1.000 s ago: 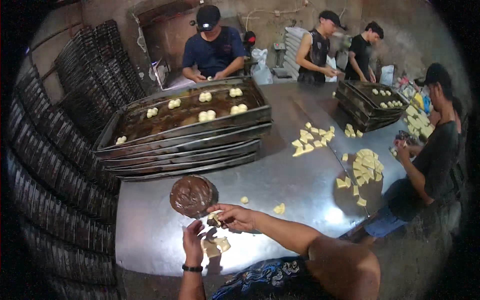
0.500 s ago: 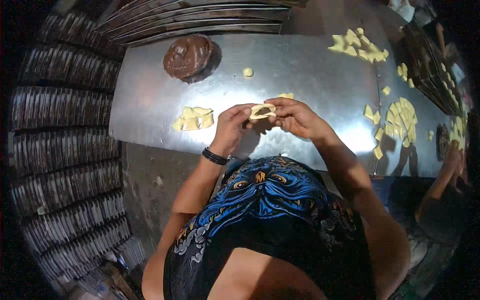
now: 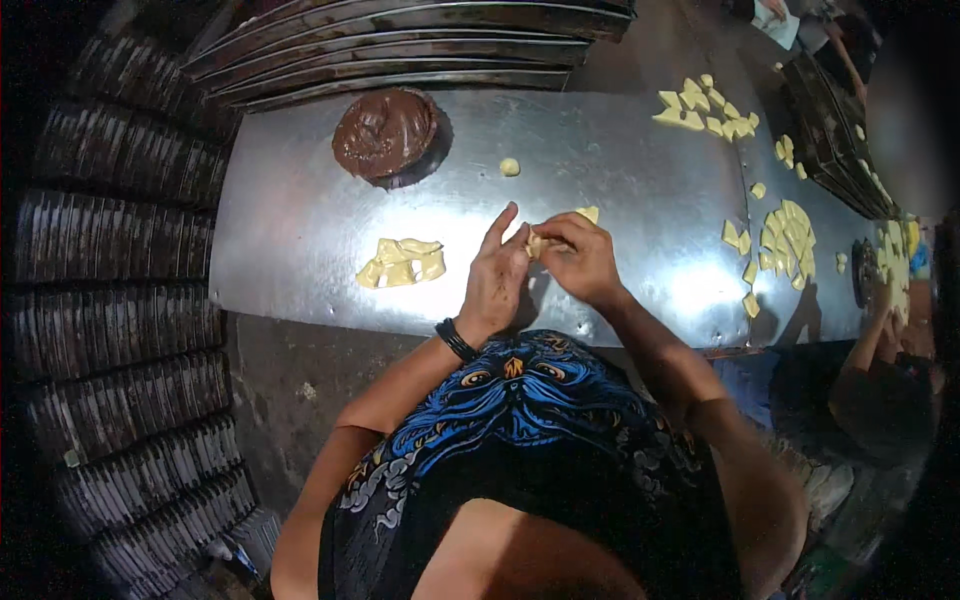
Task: The person fills pieces of dough with chocolate paste, folds and rolls them into dough balls by hand, and carries a baking tray loaded with shaped dough to place it onto another tray.
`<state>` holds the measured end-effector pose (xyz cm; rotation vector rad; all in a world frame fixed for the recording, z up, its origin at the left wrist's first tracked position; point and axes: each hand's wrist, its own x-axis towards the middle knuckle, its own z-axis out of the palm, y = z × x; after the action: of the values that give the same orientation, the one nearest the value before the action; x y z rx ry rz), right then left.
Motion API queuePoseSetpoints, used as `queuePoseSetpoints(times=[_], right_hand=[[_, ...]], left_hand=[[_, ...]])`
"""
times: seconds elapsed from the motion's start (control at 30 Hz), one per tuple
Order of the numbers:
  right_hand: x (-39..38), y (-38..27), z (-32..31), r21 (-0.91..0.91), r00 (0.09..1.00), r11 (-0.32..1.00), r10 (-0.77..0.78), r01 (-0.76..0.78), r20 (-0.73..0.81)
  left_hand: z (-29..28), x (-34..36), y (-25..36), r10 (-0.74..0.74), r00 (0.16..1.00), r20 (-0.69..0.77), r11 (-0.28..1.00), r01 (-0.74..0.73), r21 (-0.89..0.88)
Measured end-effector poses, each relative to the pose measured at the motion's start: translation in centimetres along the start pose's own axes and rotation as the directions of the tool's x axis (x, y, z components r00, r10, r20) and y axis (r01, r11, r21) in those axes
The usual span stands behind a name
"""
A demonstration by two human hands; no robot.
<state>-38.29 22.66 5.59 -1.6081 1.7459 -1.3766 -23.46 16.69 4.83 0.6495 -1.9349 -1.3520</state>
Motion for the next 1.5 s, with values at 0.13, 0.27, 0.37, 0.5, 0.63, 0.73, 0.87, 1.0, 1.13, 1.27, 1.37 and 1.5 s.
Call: queuePoseSetpoints(times=[0.13,0.27,0.37,0.5,0.63,0.73,0.87,1.0,1.13,1.27,1.37,1.5], right_hand=[[-3.4,2.9,-2.5,-0.169,0.995,0.982,-0.093,0.088,-0.025],[-9.5,9.0,-8.1,-0.551,0.991,0.833,-0.110,0.052,-0.073],[-12.3,9.4,-10.1,-0.634,0.953,0.713,-0.261,0.299,0.157],[-7.7,7.3,-11.8,-0.382,0.879,0.917,0.275,-0.117,0.391],[-4.6,11.3,-7.2,-0.326,0.997,0.944,0.064,-0.051,0.030],[-7.8,11.5,-7.6,-0.421,0.898,0.881,-0.007,0.214,0.441],[-8.7,13.3,-12.6,-0.412,0.956,0.898,-0.030,0.154,0.293],[-4.9,13.5,-9.0,-0.575,0.986,0.809,0.035,-0.122,-0.161],[-6.2,10.8,-7.8,-0.581,0.975,0.784,0.184,-0.220,-0.121],[-7.6,10.3,-10.3,-0.339,0.782,0.741,0.623,-0.580,0.024],[-1.0,6.3,-7.3,0.166,0.670,0.657,0.741,-0.735,0.038],[8.1,5.4,-1.5,0.090,0.828,0.826,0.560,-0.557,-0.015]], left_hand=[[1.9,0.1,0.3,0.032,0.977,0.212,0.999,-0.022,-0.049],[3.0,0.6,0.0,-0.056,0.922,0.382,0.984,0.115,-0.135],[2.2,0.3,-0.2,-0.227,0.973,0.039,0.878,0.222,-0.423],[-3.0,-1.4,-2.9,-0.361,0.869,-0.338,0.927,0.295,-0.232],[-7.3,-4.3,-3.4,-0.396,0.716,-0.574,0.915,0.358,-0.185],[-10.3,-7.4,-3.5,-0.396,0.603,-0.693,0.900,0.404,-0.163],[-13.5,-10.2,-4.1,-0.400,0.489,-0.775,0.860,0.493,-0.132],[-15.2,-9.9,-7.6,-0.256,0.638,-0.726,0.808,0.553,0.202],[-15.8,-7.1,-9.2,-0.130,0.831,-0.541,0.700,0.464,0.544],[-16.4,-5.9,-8.6,-0.024,0.954,-0.298,0.614,0.249,0.749],[-18.7,-6.7,-8.5,-0.332,0.927,-0.174,0.747,0.371,0.551],[-22.4,-7.9,-7.3,-0.506,0.847,-0.162,0.858,0.514,0.010]])
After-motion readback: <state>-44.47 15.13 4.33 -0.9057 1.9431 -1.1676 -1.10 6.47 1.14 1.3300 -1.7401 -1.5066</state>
